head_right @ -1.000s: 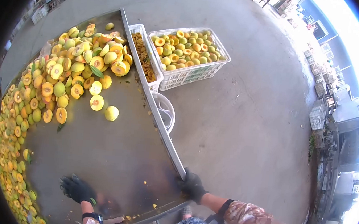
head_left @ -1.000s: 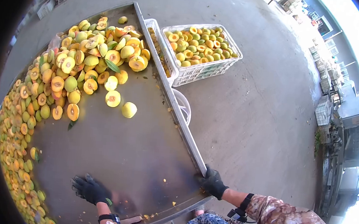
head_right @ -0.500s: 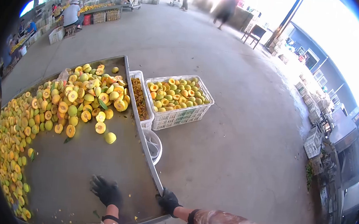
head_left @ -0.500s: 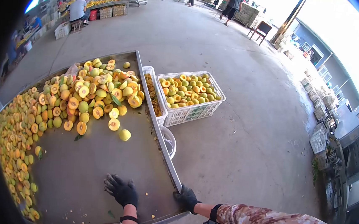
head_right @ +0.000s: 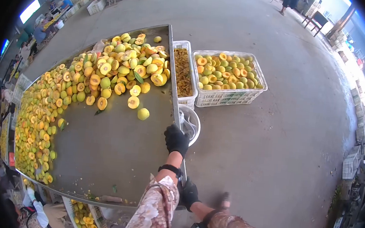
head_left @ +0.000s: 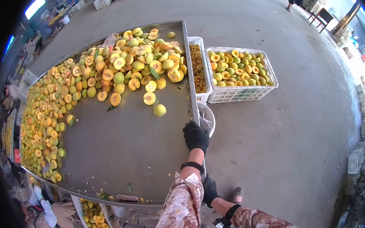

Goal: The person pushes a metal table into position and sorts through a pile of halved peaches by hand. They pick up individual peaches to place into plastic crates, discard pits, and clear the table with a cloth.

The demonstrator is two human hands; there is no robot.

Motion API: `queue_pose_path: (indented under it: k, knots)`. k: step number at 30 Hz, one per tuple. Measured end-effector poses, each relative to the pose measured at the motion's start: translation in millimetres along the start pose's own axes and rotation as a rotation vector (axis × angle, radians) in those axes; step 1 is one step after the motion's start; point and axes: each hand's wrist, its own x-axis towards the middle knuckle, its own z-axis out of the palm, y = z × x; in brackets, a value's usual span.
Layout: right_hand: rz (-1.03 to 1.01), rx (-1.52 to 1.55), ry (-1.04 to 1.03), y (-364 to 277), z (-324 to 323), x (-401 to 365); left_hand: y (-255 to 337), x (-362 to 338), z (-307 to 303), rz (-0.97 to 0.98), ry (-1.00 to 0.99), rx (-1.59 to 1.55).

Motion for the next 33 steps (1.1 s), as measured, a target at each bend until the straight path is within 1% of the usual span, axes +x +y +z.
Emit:
queue_pose_path:
  k: [2,4,5,6,8,10,12,13,14,15,16,18,20,22,23,26,28,30,33]
  knots:
    - [0.015,0.007,-0.088,-3.8,-9.4,0.3,7.0,19.9,6.2,-0.044,-0.034,0.011]
    - [0.340,0.226,-0.225,-44.7,-34.0,0.3,3.9,39.0,5.6,-0.086,-0.096,0.042]
    - [0.215,0.155,-0.223,-22.5,-20.3,-0.2,6.8,46.7,4.3,-0.072,-0.076,0.092]
    - [0.202,0.165,-0.258,-23.3,-24.8,2.6,6.8,45.5,7.2,-0.063,-0.069,0.135]
    - [0.262,0.137,-0.334,-32.6,-37.3,3.7,6.5,43.9,12.5,-0.071,-0.046,0.134]
    - [0.226,0.133,-0.393,-31.3,-44.1,10.4,9.0,42.2,14.5,-0.046,0.033,0.246]
    - [0.185,0.083,-0.684,-25.7,-66.7,28.8,8.0,41.6,13.1,-0.068,0.053,0.283]
    - [0.058,0.042,-0.776,-17.6,-74.4,43.2,9.8,42.7,11.5,-0.071,0.015,0.299]
    - [0.043,0.034,-0.793,-7.4,-83.0,61.1,11.7,43.4,10.8,-0.074,-0.026,0.309]
    - [-0.033,0.020,-0.789,0.3,-94.4,79.8,13.3,42.3,8.2,-0.037,0.035,0.296]
    - [-0.107,0.006,-0.783,12.0,-104.2,98.9,11.0,40.8,7.8,-0.054,0.042,0.293]
    - [-0.055,-0.119,-0.705,42.8,-110.3,155.5,5.5,43.2,11.3,0.071,0.123,0.253]
    - [0.060,-0.232,-0.586,49.9,-134.7,207.6,0.4,39.2,21.2,0.037,0.117,0.231]
    - [0.030,-0.258,-0.493,54.1,-157.9,245.3,0.6,39.8,18.5,-0.001,0.060,0.227]
    - [0.022,-0.263,-0.494,48.9,-165.1,260.5,-1.7,41.2,17.8,-0.007,0.067,0.223]
    - [0.089,-0.237,-0.499,21.5,-190.5,305.1,-1.2,36.4,20.8,-0.024,0.028,0.179]
    - [-0.044,-0.268,-0.415,-4.1,-192.7,341.7,2.0,40.3,12.9,-0.004,0.037,0.179]
    - [-0.175,-0.208,-0.296,-31.1,-187.8,377.0,4.8,37.1,10.1,-0.011,0.024,0.137]
    - [-0.303,-0.186,-0.175,-93.3,-162.9,436.7,3.5,45.9,4.7,-0.004,0.019,0.098]
